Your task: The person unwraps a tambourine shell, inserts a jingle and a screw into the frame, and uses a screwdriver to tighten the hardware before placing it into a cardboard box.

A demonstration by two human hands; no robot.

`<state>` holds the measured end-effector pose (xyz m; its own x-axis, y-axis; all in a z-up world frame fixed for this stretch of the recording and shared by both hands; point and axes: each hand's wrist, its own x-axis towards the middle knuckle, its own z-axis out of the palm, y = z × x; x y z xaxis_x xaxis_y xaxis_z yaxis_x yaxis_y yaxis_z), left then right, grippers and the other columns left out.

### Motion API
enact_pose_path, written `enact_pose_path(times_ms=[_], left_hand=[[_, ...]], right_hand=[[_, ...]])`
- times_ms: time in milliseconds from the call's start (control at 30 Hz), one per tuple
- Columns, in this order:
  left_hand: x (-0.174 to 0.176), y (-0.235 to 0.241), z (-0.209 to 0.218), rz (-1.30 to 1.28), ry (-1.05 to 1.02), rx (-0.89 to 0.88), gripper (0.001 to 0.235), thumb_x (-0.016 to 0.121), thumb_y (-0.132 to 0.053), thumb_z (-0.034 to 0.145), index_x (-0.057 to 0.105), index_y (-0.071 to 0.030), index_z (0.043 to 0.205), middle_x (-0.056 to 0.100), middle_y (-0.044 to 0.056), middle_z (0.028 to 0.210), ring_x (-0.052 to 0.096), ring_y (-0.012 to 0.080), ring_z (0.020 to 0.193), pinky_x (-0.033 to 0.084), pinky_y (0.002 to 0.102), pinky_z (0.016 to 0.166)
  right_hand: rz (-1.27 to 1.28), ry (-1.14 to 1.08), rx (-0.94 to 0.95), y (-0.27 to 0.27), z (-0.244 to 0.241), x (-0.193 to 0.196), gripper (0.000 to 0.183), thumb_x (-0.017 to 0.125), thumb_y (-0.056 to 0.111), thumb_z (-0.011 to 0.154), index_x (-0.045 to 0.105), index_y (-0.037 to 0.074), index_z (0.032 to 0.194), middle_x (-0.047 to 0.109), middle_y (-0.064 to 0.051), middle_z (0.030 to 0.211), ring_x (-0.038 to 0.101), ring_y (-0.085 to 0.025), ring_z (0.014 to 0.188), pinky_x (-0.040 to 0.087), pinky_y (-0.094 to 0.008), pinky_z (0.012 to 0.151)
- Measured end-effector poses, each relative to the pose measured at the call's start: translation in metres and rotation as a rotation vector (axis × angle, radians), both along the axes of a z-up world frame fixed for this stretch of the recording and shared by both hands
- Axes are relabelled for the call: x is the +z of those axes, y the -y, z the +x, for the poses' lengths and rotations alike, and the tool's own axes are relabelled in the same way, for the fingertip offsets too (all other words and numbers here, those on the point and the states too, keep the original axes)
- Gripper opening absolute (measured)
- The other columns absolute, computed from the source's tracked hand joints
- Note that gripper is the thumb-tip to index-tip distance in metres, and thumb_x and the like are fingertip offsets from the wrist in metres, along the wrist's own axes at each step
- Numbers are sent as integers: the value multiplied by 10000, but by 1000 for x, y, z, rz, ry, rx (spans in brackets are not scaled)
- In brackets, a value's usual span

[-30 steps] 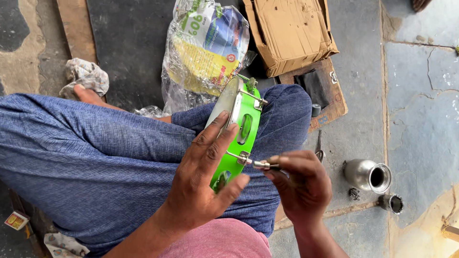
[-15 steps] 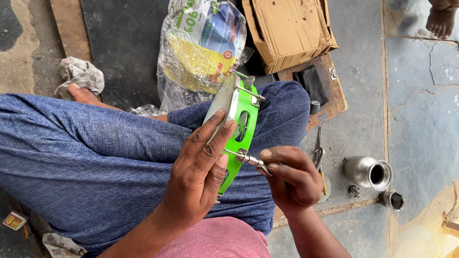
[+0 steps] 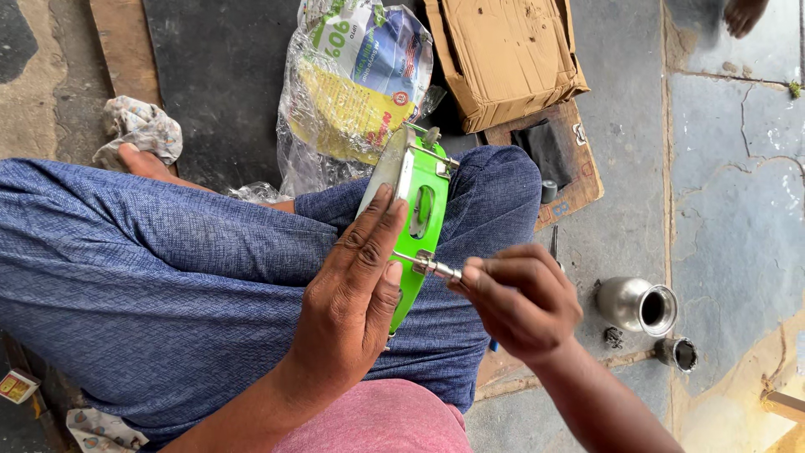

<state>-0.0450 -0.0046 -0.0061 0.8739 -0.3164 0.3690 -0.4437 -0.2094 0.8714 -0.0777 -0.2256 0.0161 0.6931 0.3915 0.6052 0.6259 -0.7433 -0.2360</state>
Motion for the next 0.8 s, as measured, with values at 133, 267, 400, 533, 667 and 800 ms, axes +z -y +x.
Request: enact_pose_path(times_ms=[133, 267, 400, 533, 667, 800], left_hand=[[0, 1, 2, -19, -11, 11, 457, 496, -96, 1104, 420, -17, 1548, 469, 253, 1585, 505, 411, 1486, 475, 448, 1210], [0, 2, 4, -10, -15, 29, 463, 502, -92, 1101, 420, -22, 1551, 484, 240, 1584, 517, 395, 1482, 476, 439, 1212], [1, 1, 8, -16, -14, 45, 468, 493, -84, 1107, 404, -12, 1561, 473, 251, 1593, 521, 397, 1481, 477, 436, 1210], [0, 3, 5, -34, -51, 41, 464, 498, -86, 1103, 418, -17, 1555, 482, 239, 1591, 534, 388, 1478, 487, 432, 1201], [1, 11, -1, -10, 14, 7, 478, 526, -98, 1084, 427, -22, 1546, 477, 234, 1586, 504, 409, 1486, 441, 471, 1230], [0, 11, 1, -8, 11, 20, 473, 519, -100, 1092, 423, -27, 1549, 483, 228, 1586, 515, 403, 1486, 425, 481, 1248]], right_hand=[[-60, 53, 39, 4, 7, -2, 357, 899, 99, 820, 719, 45, 1124, 676, -74, 908, 664, -206, 774, 547, -296, 626], [-141, 96, 106, 11, 21, -2, 306, 864, 92, 866, 725, 40, 1134, 703, -101, 972, 698, -226, 834, 597, -286, 694], [-43, 44, 109, 4, 27, 3, 320, 890, 146, 852, 726, 31, 1102, 697, -85, 920, 685, -194, 782, 550, -276, 640], [-42, -72, 85, 3, 25, 10, 220, 822, 157, 909, 707, 8, 1023, 669, -81, 880, 654, -192, 739, 536, -311, 622], [-81, -281, -58, -4, 21, 14, 204, 781, 175, 961, 664, 16, 906, 642, -86, 817, 607, -227, 710, 494, -357, 613], [-22, -337, -74, -7, 20, 30, 195, 793, 197, 922, 683, 37, 937, 656, -91, 832, 631, -224, 741, 500, -347, 645]])
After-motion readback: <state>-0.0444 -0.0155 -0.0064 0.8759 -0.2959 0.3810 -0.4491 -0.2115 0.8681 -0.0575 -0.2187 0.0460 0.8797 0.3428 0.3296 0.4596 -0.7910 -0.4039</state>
